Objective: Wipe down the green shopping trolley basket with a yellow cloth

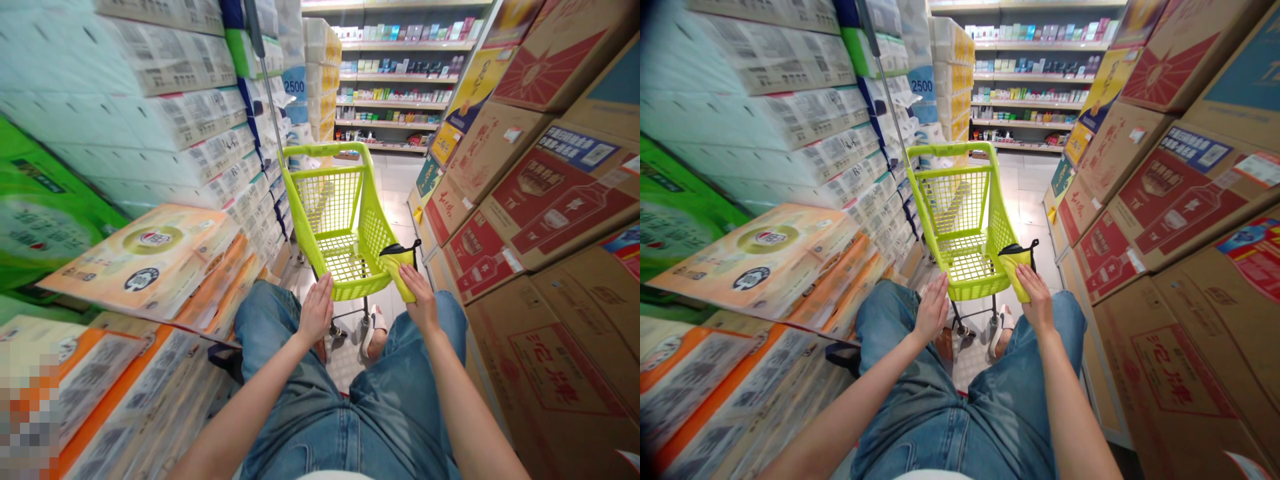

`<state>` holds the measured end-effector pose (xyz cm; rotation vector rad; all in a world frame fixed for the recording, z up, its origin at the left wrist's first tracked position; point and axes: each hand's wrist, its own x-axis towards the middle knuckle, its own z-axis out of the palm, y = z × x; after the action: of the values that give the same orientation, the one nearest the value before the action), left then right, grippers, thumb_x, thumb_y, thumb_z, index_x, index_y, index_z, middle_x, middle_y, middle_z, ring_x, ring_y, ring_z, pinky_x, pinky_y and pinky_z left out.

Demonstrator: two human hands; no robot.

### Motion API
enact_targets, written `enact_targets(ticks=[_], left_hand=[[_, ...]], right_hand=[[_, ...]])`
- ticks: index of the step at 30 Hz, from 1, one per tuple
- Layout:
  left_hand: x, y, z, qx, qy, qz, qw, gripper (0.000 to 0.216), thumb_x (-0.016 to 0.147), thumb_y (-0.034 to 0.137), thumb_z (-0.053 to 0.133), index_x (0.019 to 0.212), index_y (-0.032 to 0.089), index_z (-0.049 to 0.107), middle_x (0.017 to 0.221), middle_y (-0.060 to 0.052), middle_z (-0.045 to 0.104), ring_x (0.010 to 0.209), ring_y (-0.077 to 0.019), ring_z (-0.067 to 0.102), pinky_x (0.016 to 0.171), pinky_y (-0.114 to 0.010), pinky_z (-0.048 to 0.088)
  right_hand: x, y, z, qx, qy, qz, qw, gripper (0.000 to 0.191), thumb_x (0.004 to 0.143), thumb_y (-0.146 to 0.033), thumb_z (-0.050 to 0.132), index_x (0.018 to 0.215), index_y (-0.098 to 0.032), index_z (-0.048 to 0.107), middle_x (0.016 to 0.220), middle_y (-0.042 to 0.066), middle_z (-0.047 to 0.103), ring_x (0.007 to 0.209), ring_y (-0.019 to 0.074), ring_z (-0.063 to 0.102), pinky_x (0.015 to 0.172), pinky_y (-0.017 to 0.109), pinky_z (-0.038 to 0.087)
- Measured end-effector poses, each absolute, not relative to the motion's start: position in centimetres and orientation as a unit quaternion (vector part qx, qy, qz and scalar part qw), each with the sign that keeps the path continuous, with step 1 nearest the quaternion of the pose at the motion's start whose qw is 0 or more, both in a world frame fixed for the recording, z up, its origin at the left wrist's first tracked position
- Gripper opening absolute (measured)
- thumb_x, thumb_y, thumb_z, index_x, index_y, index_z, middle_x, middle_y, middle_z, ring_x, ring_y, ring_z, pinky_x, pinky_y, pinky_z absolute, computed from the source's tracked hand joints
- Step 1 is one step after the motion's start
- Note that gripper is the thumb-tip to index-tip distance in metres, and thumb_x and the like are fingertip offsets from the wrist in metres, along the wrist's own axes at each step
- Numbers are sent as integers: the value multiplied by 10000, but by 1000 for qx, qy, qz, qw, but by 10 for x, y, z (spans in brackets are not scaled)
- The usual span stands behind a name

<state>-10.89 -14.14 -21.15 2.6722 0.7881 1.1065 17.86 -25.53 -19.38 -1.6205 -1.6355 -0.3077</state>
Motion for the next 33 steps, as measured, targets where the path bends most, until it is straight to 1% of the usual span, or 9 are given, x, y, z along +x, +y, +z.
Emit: enact_targets(ticks=[3, 7, 10, 15, 21, 25, 29, 33], left_hand=[[-108, -142, -213, 889, 262, 370, 70, 644, 977, 119, 337, 1584, 177, 130, 1596, -137, 320, 1494, -226, 268, 1191, -460, 307], [-107, -142, -213, 887, 263, 373, 68, 644, 978, 116, 328, 1585, 178, 123, 1597, -139, 316, 1495, -226, 267, 1189, -467, 309], [-108, -142, -213, 888, 266, 369, 73, 639, 981, 121, 328, 1584, 181, 126, 1600, -138, 312, 1495, -221, 267, 1190, -468, 310], [-110, -141, -212, 892, 261, 361, 75, 635, 980, 117, 324, 1583, 189, 137, 1597, -136, 320, 1497, -219, 261, 1188, -475, 314], [-109, -142, -212, 891, 268, 359, 75, 639, 978, 119, 332, 1583, 185, 136, 1603, -139, 304, 1498, -218, 260, 1194, -471, 306], [-109, -142, -210, 891, 269, 357, 75, 643, 980, 116, 328, 1585, 187, 121, 1602, -138, 306, 1495, -219, 267, 1190, -467, 307], [-109, -142, -209, 892, 266, 360, 71, 648, 977, 114, 336, 1585, 182, 121, 1598, -138, 316, 1491, -216, 278, 1192, -452, 305], [-108, -142, -210, 889, 265, 367, 72, 649, 976, 114, 333, 1586, 182, 119, 1599, -139, 313, 1489, -218, 284, 1189, -452, 311]], right_hand=[[169, -253, -197, -667, -608, -139, 408, 692, 798, -18, 391, 1446, -240, 487, 1471, 83, 530, 1408, 235, 444, 1150, 513, 375], [115, -243, -199, -700, -568, -168, 400, 741, 779, -16, 386, 1486, -237, 424, 1476, 91, 522, 1419, 249, 427, 1168, 553, 313], [66, -235, -196, -685, -592, -158, 394, 750, 787, -17, 386, 1507, -225, 385, 1477, 90, 522, 1426, 239, 417, 1180, 529, 291], [23, -224, -186, -655, -641, -116, 384, 725, 796, -20, 386, 1498, -202, 398, 1484, 70, 518, 1439, 214, 395, 1192, 473, 293], [63, -225, -179, -580, -735, -113, 332, 769, 779, -10, 392, 1519, -218, 362, 1496, 52, 505, 1436, 192, 400, 1196, 440, 304], [104, -233, -177, -550, -768, -120, 305, 742, 813, -24, 404, 1525, -224, 352, 1499, 62, 499, 1433, 201, 405, 1189, 443, 329], [150, -240, -179, -578, -741, -140, 312, 697, 832, -44, 424, 1506, -222, 392, 1479, 75, 523, 1422, 223, 423, 1183, 473, 337], [182, -242, -180, -629, -689, -150, 327, 675, 826, -26, 399, 1470, -221, 451, 1476, 68, 527, 1411, 213, 440, 1180, 460, 348]])
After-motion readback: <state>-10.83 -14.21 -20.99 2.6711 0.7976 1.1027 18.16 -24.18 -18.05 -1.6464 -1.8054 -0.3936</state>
